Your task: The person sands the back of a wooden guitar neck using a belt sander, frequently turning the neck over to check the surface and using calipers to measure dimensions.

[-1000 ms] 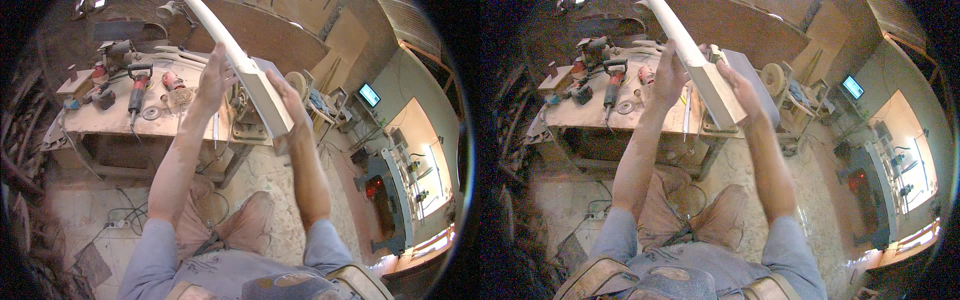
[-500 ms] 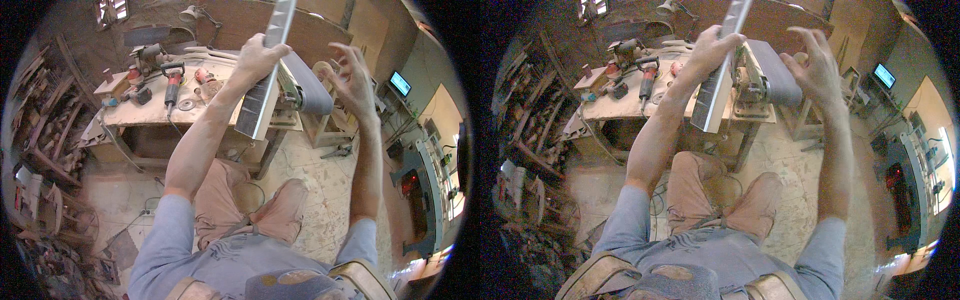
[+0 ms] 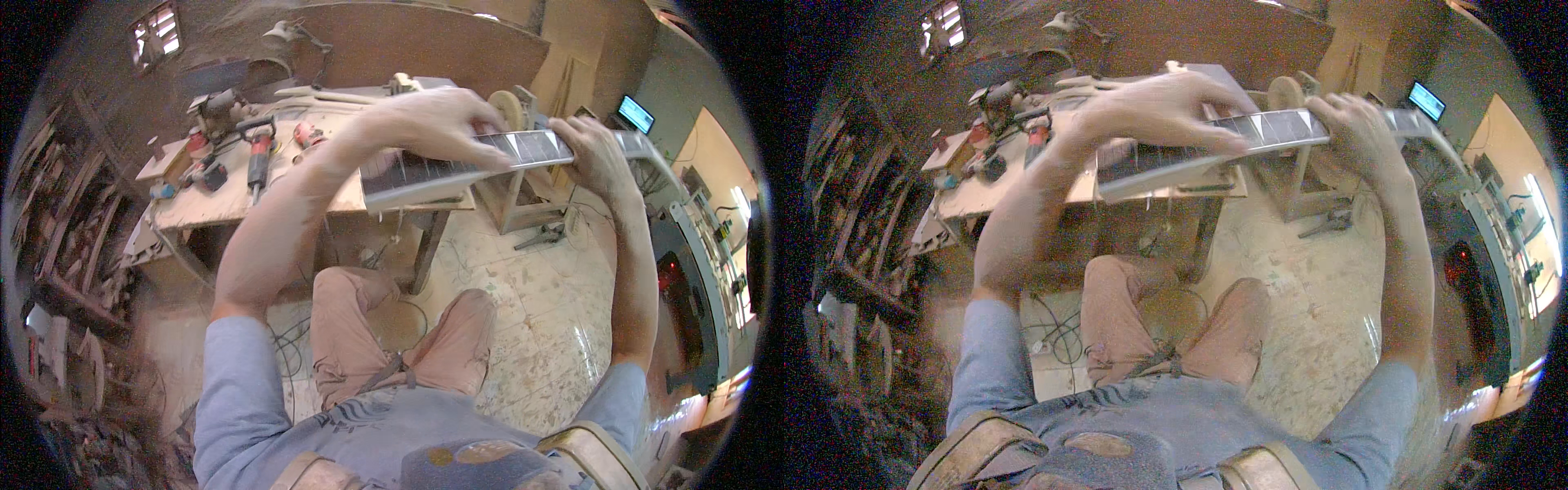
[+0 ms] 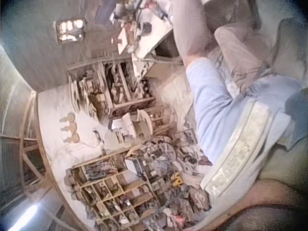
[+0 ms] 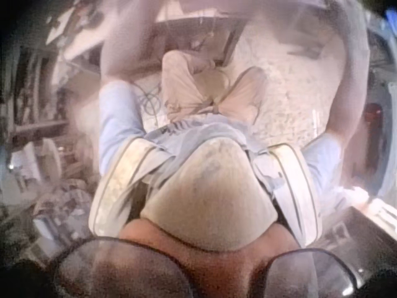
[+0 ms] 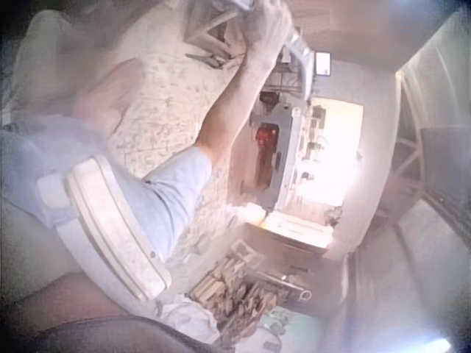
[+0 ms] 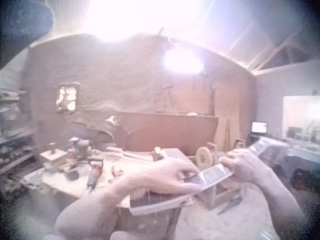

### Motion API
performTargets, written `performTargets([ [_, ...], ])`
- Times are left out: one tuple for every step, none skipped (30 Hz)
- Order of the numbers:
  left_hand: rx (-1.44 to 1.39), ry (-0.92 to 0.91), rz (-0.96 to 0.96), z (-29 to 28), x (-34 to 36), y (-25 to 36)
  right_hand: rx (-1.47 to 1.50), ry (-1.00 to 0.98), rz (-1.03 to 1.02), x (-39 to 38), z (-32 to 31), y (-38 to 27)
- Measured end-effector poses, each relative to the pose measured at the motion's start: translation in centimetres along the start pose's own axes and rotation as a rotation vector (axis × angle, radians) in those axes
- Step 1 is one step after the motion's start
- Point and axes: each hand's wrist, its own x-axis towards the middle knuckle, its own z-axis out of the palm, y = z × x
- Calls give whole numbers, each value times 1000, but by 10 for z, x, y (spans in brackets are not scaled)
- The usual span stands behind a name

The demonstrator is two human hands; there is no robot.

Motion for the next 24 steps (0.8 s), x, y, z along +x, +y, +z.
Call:
performTargets([
  [-40, -84, -2, -16, -9, -1, 68, 43, 73, -12, 6, 5],
  [-89, -9, 55, -23, -19, -13, 107, -26, 148, -22, 1, 6],
  [-135, -2, -13, -32, -29, -24, 153, -84, 222, -30, -4, 4],
  [-176, 34, -7, -34, -33, -35, 179, -103, 268, -39, -8, 5],
  [-216, 73, -14, -34, -40, -45, 213, -119, 303, -44, -9, 4],
  [-312, 113, -37, -33, -39, -51, 251, -130, 338, -48, -12, 4],
  [-409, 148, -70, -30, -39, -58, 273, -179, 376, -50, -12, 2],
  [-507, 184, -103, -27, -38, -63, 294, -229, 415, -52, -16, -1],
  [-551, 210, -96, -23, -35, -64, 312, -282, 457, -54, -21, -5],
  [-596, 237, -89, -18, -31, -63, 379, -278, 487, -54, -26, -11],
  [-641, 264, -83, -15, -27, -64, 390, -285, 487, -59, -25, -12],
  [-646, 267, -80, -13, -26, -69, 401, -287, 483, -62, -25, -12],
  [-686, 288, -77, -8, -24, -76, 412, -292, 477, -64, -25, -13],
  [-726, 310, -75, -4, -22, -82, 456, -319, 504, -62, -31, -18],
  [-769, 333, -74, 1, -20, -86, 473, -323, 505, -64, -34, -21],
  [-789, 340, -98, 3, -19, -88, 492, -327, 504, -65, -35, -23],
  [-847, 367, -90, 5, -18, -90, 513, -329, 502, -65, -35, -25],
  [-909, 396, -78, 9, -16, -93, 535, -325, 481, -66, -38, -27],
  [-970, 426, -68, 11, -16, -95, 536, -317, 479, -67, -37, -30],
  [-991, 453, -67, 11, -17, -95, 540, -309, 475, -66, -36, -34],
  [-1016, 480, -65, 12, -17, -96, 542, -306, 473, -66, -35, -37],
  [-1039, 507, -66, 13, -18, -96, 572, -338, 489, -64, -34, -40],
  [-1070, 545, -73, 15, -21, -95, 627, -331, 491, -65, -31, -42],
  [-1101, 583, -74, 15, -23, -88, 678, -322, 496, -66, -27, -44],
])
